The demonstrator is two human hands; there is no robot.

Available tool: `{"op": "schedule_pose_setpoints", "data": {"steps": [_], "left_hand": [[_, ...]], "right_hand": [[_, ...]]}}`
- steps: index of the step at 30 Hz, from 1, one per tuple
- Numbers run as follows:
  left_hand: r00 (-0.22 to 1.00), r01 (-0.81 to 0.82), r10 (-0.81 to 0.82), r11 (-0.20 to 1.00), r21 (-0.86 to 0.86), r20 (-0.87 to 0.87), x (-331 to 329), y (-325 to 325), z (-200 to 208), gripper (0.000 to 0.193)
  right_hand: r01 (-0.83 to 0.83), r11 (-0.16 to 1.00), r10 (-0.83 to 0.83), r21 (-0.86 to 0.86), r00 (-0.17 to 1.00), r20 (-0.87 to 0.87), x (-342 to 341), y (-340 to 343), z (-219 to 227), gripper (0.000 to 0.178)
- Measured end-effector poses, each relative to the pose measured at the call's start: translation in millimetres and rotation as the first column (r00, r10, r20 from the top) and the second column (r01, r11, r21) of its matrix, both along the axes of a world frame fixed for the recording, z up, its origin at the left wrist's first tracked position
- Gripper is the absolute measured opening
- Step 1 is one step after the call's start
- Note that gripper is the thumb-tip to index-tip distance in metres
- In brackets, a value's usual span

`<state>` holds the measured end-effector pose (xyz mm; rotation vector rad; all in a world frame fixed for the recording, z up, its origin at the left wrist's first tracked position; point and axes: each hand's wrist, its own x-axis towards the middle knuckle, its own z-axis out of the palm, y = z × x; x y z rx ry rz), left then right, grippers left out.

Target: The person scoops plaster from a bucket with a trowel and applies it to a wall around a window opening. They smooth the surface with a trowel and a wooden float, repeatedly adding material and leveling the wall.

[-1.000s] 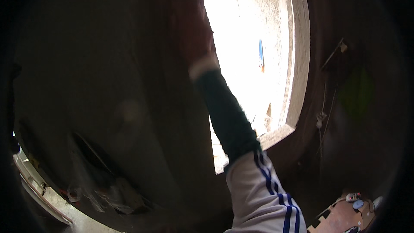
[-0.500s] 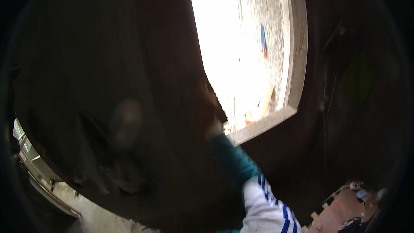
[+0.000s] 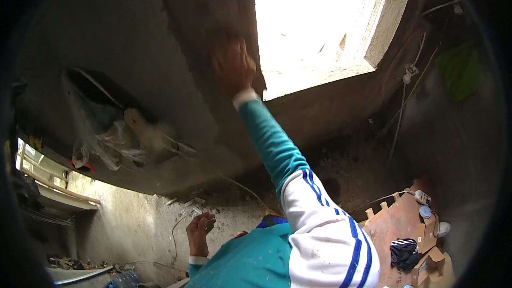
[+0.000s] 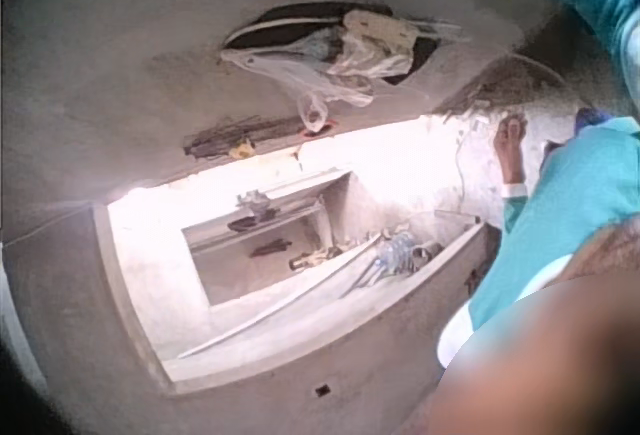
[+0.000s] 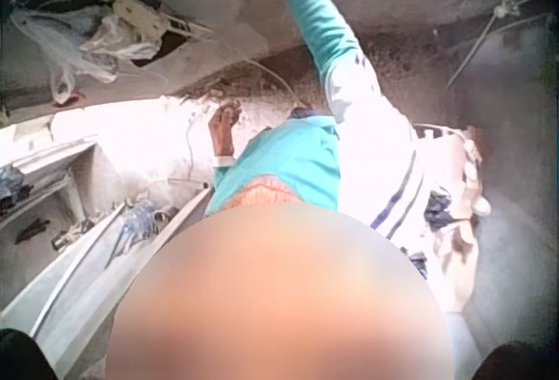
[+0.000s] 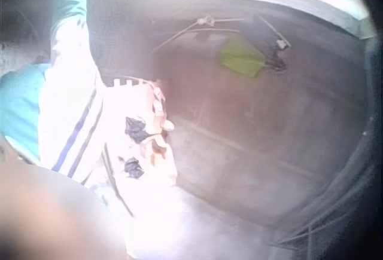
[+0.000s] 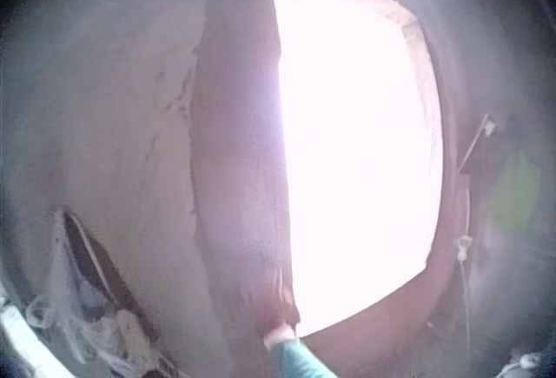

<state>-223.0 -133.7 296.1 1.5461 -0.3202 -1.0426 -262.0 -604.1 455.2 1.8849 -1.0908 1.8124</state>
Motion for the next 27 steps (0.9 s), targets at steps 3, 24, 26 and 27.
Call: {"op": "schedule_pose_setpoints", "data": {"steps": [3,24,26,27], "left_hand": [[0.999,0.046,-0.046,0.999,-0.001,-0.003,-7,-3,7,0.035],[0.787,-0.009,-0.176,0.955,-0.297,-0.591,-149,-188,16,0.04],[0.757,-0.043,-0.192,0.939,-0.34,-0.625,-152,-194,21,0.039],[0.742,-0.042,-0.255,0.906,-0.422,-0.62,-152,-198,26,0.039]], "right_hand": [[-0.159,0.947,0.176,0.28,0.984,-0.039,-48,53,-131,0.057],[0.115,0.984,-0.018,0.133,0.819,-0.573,-243,239,-144,0.036],[0.177,0.98,-0.102,0.094,0.846,-0.524,-249,234,-126,0.032],[0.221,0.97,-0.149,0.098,0.865,-0.479,-251,233,-118,0.033]]}}
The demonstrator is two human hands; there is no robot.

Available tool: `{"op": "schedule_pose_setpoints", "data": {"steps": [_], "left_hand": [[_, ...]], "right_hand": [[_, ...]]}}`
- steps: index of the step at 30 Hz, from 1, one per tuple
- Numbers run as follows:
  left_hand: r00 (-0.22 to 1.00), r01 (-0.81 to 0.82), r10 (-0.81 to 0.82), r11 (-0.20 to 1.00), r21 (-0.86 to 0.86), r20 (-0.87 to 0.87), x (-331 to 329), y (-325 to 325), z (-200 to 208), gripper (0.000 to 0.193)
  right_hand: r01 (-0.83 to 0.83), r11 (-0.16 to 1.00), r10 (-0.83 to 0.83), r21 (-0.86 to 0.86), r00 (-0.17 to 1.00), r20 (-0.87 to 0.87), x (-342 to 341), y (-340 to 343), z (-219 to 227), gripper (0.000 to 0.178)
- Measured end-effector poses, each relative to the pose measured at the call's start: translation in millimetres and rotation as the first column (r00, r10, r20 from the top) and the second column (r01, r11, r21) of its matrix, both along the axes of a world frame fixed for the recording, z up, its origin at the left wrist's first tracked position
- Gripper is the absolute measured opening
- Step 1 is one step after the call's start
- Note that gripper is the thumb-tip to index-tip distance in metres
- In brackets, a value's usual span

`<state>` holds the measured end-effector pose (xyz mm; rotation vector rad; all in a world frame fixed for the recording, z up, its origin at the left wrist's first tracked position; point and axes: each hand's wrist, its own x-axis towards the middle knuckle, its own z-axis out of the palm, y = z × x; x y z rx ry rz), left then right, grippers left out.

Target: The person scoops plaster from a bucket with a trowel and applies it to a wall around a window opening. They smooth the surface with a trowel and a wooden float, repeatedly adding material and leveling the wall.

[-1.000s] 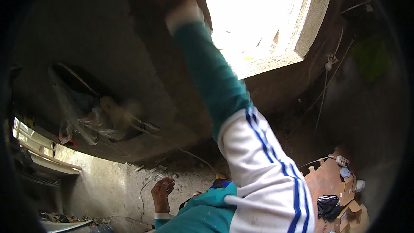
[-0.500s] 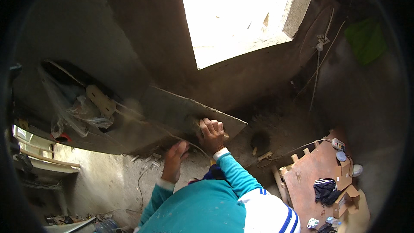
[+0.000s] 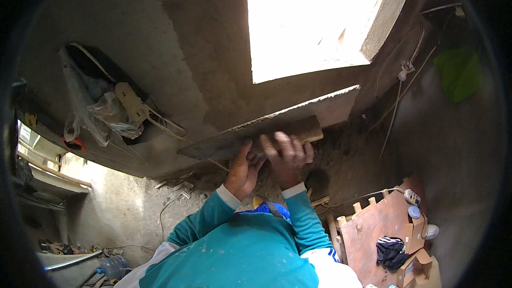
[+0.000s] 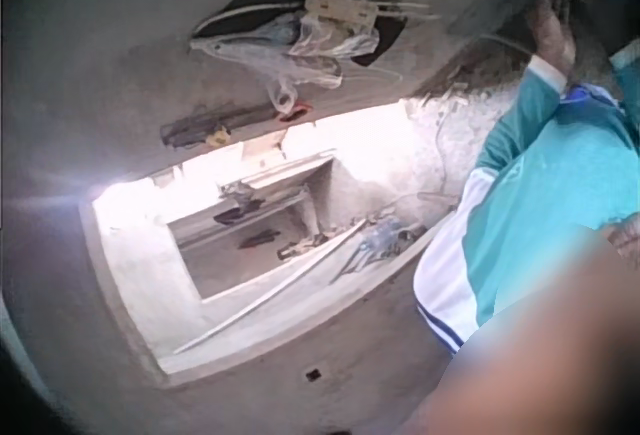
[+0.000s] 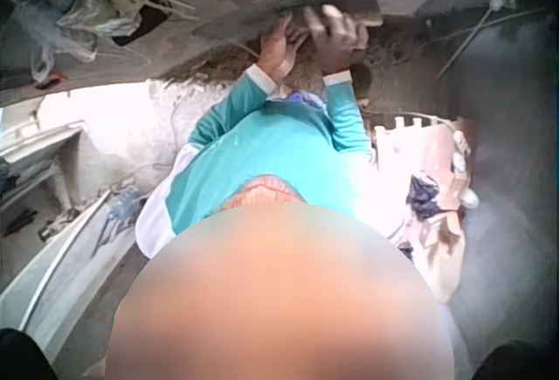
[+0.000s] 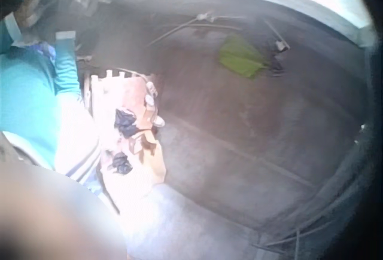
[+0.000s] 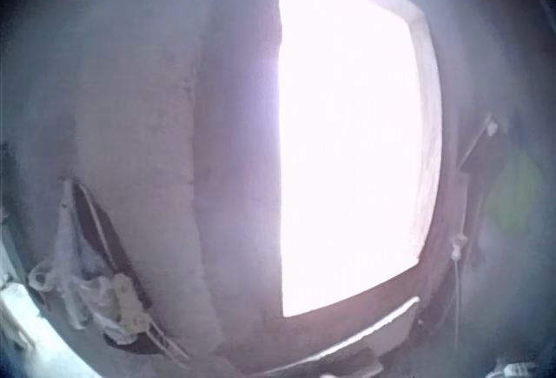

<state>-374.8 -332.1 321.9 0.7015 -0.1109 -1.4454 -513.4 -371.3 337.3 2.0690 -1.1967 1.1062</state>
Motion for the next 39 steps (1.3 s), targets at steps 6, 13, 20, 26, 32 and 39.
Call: {"op": "schedule_pose_setpoints", "data": {"steps": [6,13,20,26,32,39], "left_hand": [[0.995,0.036,-0.059,0.964,-0.263,-0.083,6,-13,30,0.037],[0.969,0.223,-0.24,0.949,-0.222,-0.053,13,-19,15,0.047],[0.82,0.423,-0.422,0.902,0.088,0.386,66,46,-62,0.06],[0.758,0.052,-0.226,0.956,0.289,0.611,152,130,-99,0.056],[0.85,-0.225,-0.01,0.897,0.381,0.527,219,139,-99,0.056],[0.773,-0.226,0.036,0.949,0.221,0.633,256,39,-58,0.055]], "right_hand": [[-0.521,0.844,0.232,-0.123,0.148,0.962,20,0,35,0.07],[-0.599,0.779,0.245,-0.185,0.019,0.969,54,-38,68,0.058],[-0.36,0.929,0.23,0.085,0.742,0.63,104,-114,24,0.073],[-0.349,0.925,0.206,0.148,0.791,0.576,191,-183,-21,0.062],[-0.326,0.92,0.151,0.218,0.808,0.569,230,-219,36,0.072],[-0.272,0.91,0.403,-0.313,0.761,0.508,230,-250,294,0.056]]}}
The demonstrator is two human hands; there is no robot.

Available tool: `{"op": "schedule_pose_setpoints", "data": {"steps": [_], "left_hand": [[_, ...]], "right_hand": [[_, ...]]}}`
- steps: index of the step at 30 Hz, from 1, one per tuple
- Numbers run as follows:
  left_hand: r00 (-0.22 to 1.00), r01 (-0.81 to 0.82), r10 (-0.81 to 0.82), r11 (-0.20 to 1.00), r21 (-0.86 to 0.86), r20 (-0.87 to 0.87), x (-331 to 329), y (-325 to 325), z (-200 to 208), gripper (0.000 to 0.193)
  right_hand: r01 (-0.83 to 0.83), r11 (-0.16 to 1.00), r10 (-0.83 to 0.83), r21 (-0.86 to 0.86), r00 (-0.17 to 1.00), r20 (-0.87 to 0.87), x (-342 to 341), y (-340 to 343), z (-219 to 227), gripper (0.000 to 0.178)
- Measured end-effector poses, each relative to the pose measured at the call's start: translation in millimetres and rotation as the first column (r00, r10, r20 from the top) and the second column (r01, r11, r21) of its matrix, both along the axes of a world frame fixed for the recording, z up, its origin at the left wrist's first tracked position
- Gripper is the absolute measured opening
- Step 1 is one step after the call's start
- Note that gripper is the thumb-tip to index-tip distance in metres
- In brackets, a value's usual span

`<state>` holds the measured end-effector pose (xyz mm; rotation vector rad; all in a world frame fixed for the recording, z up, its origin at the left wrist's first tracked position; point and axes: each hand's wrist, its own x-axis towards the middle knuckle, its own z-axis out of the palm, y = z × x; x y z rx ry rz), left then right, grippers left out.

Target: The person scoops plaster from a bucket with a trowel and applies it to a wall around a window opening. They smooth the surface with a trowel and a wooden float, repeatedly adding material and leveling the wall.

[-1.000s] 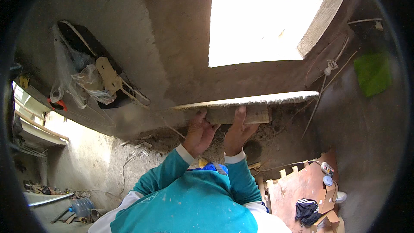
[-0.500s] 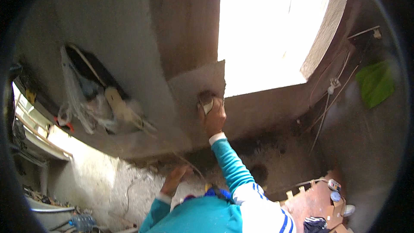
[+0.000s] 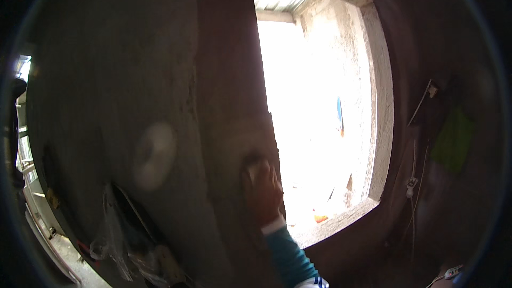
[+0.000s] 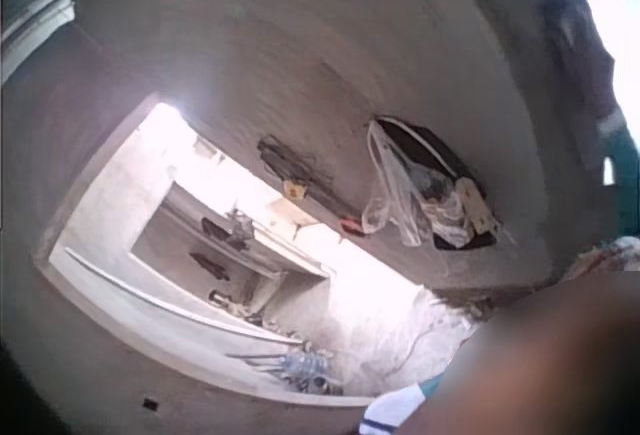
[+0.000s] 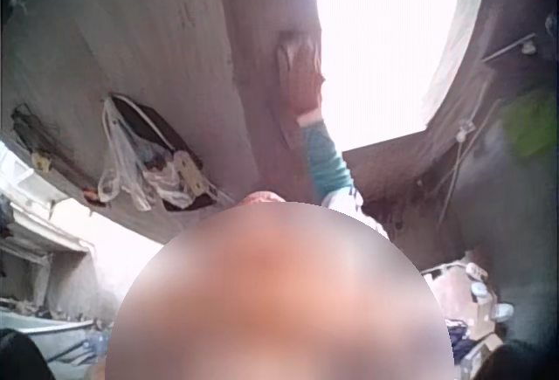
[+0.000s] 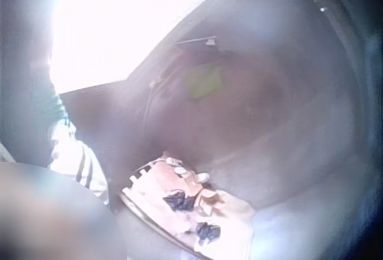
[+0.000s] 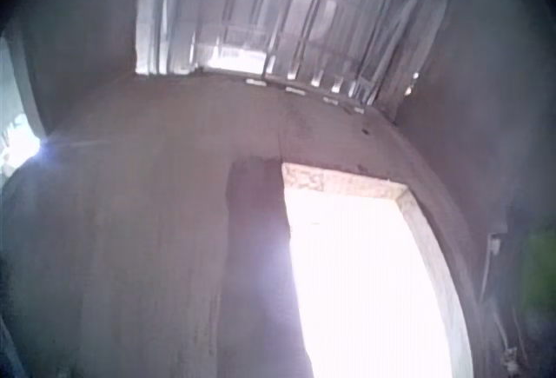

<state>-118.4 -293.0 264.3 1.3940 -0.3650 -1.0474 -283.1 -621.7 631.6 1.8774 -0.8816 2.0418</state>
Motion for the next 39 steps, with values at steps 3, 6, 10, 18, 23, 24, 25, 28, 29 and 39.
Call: {"op": "schedule_pose_setpoints", "data": {"steps": [3,6,10,18,23,24,25,28,29,39], "left_hand": [[0.999,0.033,-0.032,0.999,-0.034,0.029,4,-17,17,0.055],[0.998,0.054,-0.052,0.998,-0.045,0.045,6,-26,26,0.055],[0.996,0.067,-0.065,0.997,-0.037,0.058,11,-33,38,0.054],[0.995,0.072,-0.07,0.997,-0.017,0.065,13,-41,62,0.054],[0.993,0.083,-0.082,0.996,-0.013,0.08,12,-44,66,0.053],[0.993,0.086,-0.084,0.996,-0.019,0.083,12,-45,65,0.053],[0.993,0.087,-0.085,0.996,-0.017,0.085,11,-44,64,0.053],[0.992,0.092,-0.089,0.995,-0.027,0.089,10,-45,63,0.053],[0.992,0.09,-0.087,0.996,-0.026,0.088,9,-45,63,0.053],[0.994,0.052,-0.051,0.999,-0.002,0.093,1,-27,60,0.052]], "right_hand": [[-0.094,0.965,0.096,-0.246,0.995,-0.003,5,-21,129,0.043],[0.09,0.898,-0.118,-0.432,0.992,-0.04,8,-33,254,0.045],[0.027,0.907,-0.042,-0.421,0.999,-0.026,11,-43,402,0.05],[0.093,0.978,-0.099,-0.188,0.995,-0.023,7,-58,555,0.068],[0.077,0.993,-0.085,-0.089,0.992,-0.093,3,-39,555,0.06],[0.063,0.996,-0.07,-0.07,0.992,-0.108,3,-37,550,0.058],[0.049,0.997,-0.055,-0.052,0.991,-0.123,4,-37,541,0.057],[0.127,0.991,-0.131,-0.042,0.983,-0.126,6,-41,526,0.059],[0.224,0.965,-0.246,-0.139,0.954,-0.171,7,-43,528,0.062],[0.097,0.931,-0.128,-0.351,0.989,-0.068,9,-72,515,0.062]]}}
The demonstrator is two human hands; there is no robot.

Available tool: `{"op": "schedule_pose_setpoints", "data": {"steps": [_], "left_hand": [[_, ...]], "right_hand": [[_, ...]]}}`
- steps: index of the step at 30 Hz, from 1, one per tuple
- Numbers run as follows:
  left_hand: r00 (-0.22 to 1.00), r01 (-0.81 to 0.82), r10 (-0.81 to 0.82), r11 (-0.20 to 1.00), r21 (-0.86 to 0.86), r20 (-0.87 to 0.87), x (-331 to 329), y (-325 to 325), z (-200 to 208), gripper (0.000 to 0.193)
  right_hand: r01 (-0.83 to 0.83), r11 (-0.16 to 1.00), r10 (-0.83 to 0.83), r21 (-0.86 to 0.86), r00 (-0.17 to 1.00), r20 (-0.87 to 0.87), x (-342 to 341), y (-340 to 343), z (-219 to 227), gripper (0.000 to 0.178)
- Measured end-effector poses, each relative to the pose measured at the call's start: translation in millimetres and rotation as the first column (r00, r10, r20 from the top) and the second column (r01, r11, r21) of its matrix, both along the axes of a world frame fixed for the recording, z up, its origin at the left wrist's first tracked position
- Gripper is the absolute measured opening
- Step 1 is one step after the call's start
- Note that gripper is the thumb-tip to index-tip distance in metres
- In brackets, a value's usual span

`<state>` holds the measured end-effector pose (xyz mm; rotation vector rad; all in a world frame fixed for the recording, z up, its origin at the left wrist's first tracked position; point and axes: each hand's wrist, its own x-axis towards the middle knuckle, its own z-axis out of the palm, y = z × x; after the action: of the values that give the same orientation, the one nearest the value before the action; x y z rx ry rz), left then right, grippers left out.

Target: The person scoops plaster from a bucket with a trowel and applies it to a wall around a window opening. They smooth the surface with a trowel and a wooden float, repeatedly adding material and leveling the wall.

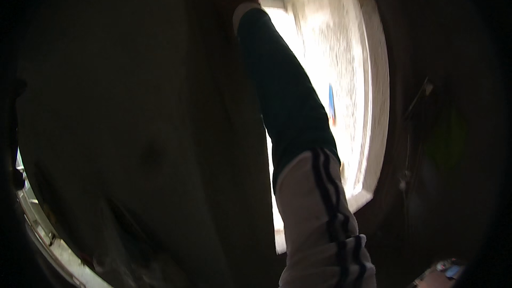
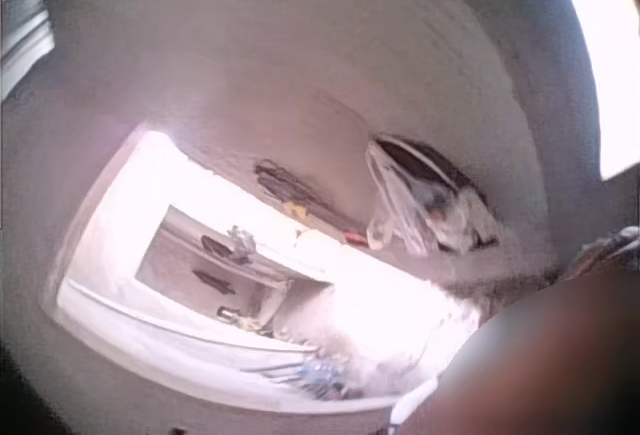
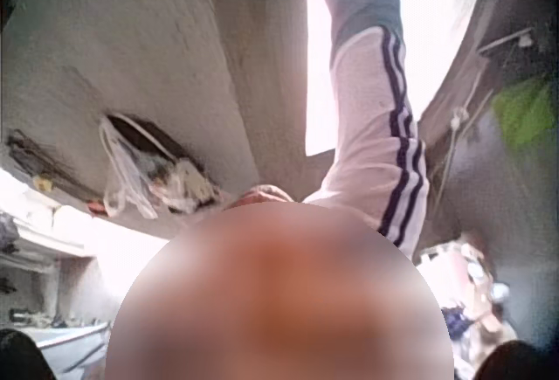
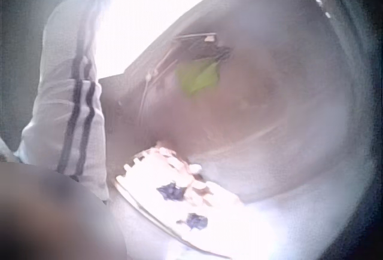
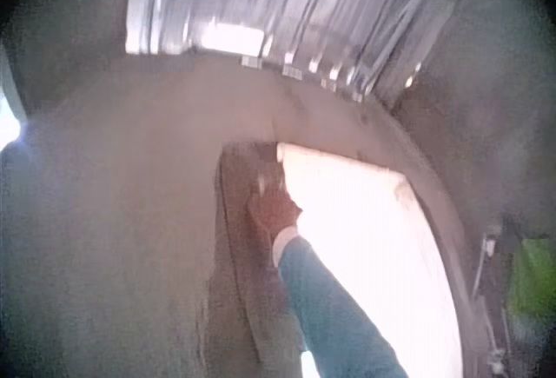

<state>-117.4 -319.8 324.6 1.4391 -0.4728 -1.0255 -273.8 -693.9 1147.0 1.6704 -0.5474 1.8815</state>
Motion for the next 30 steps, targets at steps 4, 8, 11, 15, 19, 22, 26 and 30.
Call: {"op": "schedule_pose_setpoints", "data": {"steps": [4,8,11,15,19,22,26,30], "left_hand": [[1.0,0.017,-0.017,1.0,-0.008,0.019,-6,22,-35,0.052],[0.998,0.039,-0.037,0.998,-0.043,0.044,-25,45,-68,0.051],[0.994,0.073,-0.068,0.995,-0.067,0.082,-39,60,-74,0.051],[0.968,0.121,-0.097,0.988,-0.091,0.23,-41,63,-44,0.051],[0.699,0.212,-0.026,0.962,-0.173,0.714,-24,48,44,0.051],[0.238,0.3,0.292,0.885,-0.356,0.927,-3,10,156,0.051],[-0.186,0.425,0.688,0.7,-0.574,0.702,25,-69,331,0.051],[-0.473,0.388,0.802,0.561,-0.731,0.365,36,-137,459,0.055]], "right_hand": [[0.004,1.0,-0.006,0.021,0.995,0.1,5,14,-220,0.058],[-0.144,0.903,0.107,0.405,0.988,0.113,5,93,-501,0.06],[-0.007,0.93,-0.006,0.367,0.999,0.034,-5,149,-670,0.057],[-0.169,0.886,0.188,0.432,0.982,-0.001,-64,167,-723,0.066],[-0.34,0.835,0.363,0.432,0.931,0.031,-147,136,-593,0.068],[-0.464,0.836,0.459,0.292,0.884,0.089,-178,90,-441,0.061],[-0.84,0.511,0.845,0.185,0.53,0.075,-183,30,-264,0.035],[-0.81,0.517,0.818,0.278,0.563,0.118,-163,-7,-165,0.037]]}}
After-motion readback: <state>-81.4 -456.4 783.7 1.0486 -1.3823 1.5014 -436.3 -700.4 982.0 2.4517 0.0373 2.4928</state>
